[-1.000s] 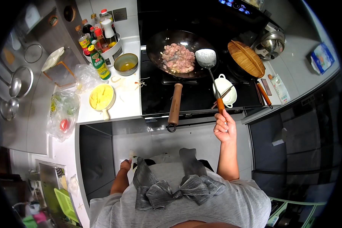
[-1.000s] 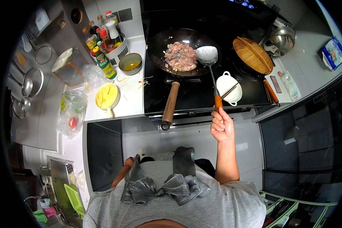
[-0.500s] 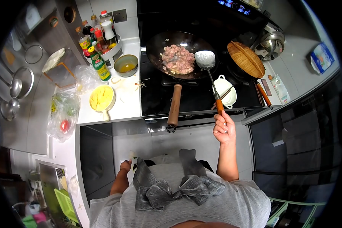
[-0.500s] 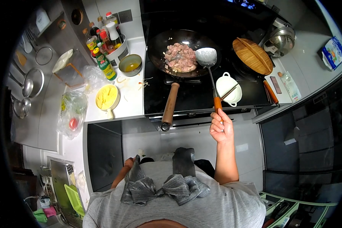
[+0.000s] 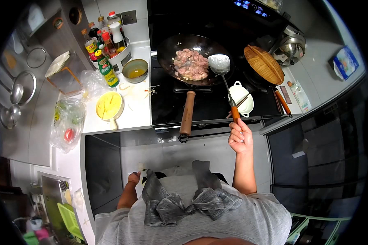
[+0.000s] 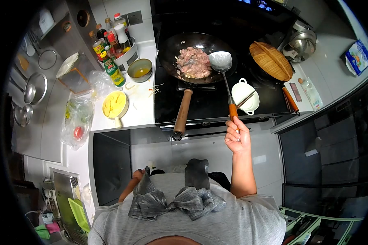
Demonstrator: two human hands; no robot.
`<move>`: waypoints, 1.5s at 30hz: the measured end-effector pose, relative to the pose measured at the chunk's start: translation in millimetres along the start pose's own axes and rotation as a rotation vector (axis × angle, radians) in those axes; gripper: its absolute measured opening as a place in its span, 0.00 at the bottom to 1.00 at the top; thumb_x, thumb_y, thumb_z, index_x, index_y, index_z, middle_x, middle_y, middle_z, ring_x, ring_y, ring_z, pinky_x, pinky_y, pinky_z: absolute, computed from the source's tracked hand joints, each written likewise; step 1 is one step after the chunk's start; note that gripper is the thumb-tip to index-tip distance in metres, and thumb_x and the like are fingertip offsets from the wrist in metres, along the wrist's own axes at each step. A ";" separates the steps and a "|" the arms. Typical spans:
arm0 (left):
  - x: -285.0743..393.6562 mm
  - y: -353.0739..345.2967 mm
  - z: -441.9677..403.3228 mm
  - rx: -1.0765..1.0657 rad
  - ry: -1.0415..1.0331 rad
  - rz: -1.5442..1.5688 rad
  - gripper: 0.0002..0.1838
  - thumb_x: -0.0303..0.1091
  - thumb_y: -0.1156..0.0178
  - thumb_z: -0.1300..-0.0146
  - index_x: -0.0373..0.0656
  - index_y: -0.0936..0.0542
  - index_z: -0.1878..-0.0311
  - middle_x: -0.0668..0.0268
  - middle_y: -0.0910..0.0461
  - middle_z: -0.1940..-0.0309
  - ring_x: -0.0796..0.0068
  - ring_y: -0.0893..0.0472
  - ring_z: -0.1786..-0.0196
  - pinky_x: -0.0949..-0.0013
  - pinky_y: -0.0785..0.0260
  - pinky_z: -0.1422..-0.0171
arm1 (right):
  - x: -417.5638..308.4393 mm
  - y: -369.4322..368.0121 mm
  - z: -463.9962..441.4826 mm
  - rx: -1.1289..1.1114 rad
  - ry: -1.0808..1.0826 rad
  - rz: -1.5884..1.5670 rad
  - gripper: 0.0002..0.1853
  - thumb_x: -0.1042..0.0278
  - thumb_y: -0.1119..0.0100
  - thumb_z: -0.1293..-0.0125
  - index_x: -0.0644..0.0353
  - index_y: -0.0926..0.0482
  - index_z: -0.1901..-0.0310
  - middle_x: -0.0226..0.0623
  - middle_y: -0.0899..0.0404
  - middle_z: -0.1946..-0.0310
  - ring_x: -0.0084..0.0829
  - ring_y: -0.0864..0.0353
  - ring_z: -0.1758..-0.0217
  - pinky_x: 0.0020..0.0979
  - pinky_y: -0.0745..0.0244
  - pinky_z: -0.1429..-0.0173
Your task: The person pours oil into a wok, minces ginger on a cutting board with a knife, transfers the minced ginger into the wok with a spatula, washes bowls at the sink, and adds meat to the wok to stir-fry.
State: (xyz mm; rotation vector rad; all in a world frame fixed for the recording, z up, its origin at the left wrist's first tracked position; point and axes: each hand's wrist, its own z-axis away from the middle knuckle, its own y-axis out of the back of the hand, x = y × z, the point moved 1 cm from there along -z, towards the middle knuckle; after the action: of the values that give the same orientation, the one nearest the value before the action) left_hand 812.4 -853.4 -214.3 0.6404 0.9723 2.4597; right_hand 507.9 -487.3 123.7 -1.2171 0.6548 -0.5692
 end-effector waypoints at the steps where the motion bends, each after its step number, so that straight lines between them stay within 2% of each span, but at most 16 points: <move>1: -2.0 -1.4 -2.1 0.000 0.000 0.001 0.28 0.58 0.54 0.38 0.39 0.21 0.62 0.49 0.21 0.61 0.50 0.24 0.53 0.57 0.33 0.47 | 0.8 -2.8 0.2 0.023 0.010 0.023 0.09 0.65 0.59 0.30 0.59 0.33 0.55 0.26 0.38 0.80 0.14 0.44 0.91 0.17 0.47 0.88; 2: -3.5 -1.9 -4.1 -0.008 -0.013 -0.014 0.27 0.58 0.53 0.38 0.39 0.21 0.62 0.49 0.21 0.61 0.50 0.24 0.53 0.57 0.33 0.47 | 1.1 -4.4 0.3 0.046 0.021 0.045 0.06 0.67 0.57 0.31 0.58 0.31 0.62 0.26 0.37 0.80 0.13 0.45 0.91 0.16 0.48 0.90; 11: -2.4 0.1 -0.9 -0.037 -0.011 -0.001 0.27 0.57 0.54 0.38 0.39 0.21 0.60 0.49 0.22 0.59 0.50 0.24 0.51 0.57 0.33 0.47 | 3.4 -6.1 0.9 0.063 0.014 0.053 0.07 0.66 0.57 0.31 0.58 0.34 0.66 0.26 0.37 0.80 0.14 0.45 0.91 0.16 0.48 0.90; 26: -2.1 -7.0 1.5 -0.062 -0.004 -0.027 0.28 0.58 0.55 0.37 0.38 0.22 0.58 0.49 0.22 0.57 0.51 0.25 0.50 0.58 0.34 0.45 | 2.0 2.6 3.8 0.037 0.012 0.019 0.08 0.67 0.58 0.31 0.57 0.30 0.57 0.27 0.37 0.81 0.14 0.45 0.91 0.16 0.48 0.90; 45: -6.9 -19.1 0.3 -0.088 -0.005 -0.034 0.28 0.57 0.56 0.36 0.40 0.22 0.57 0.50 0.22 0.57 0.52 0.24 0.50 0.57 0.34 0.45 | 4.7 1.7 7.0 0.043 0.005 0.000 0.07 0.66 0.58 0.31 0.59 0.31 0.60 0.27 0.37 0.81 0.14 0.45 0.91 0.16 0.48 0.90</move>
State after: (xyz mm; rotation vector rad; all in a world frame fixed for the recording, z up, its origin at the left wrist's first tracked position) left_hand 822.1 -844.1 -229.6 0.5961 0.8611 2.4548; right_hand 516.3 -485.6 122.8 -1.1755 0.6441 -0.5839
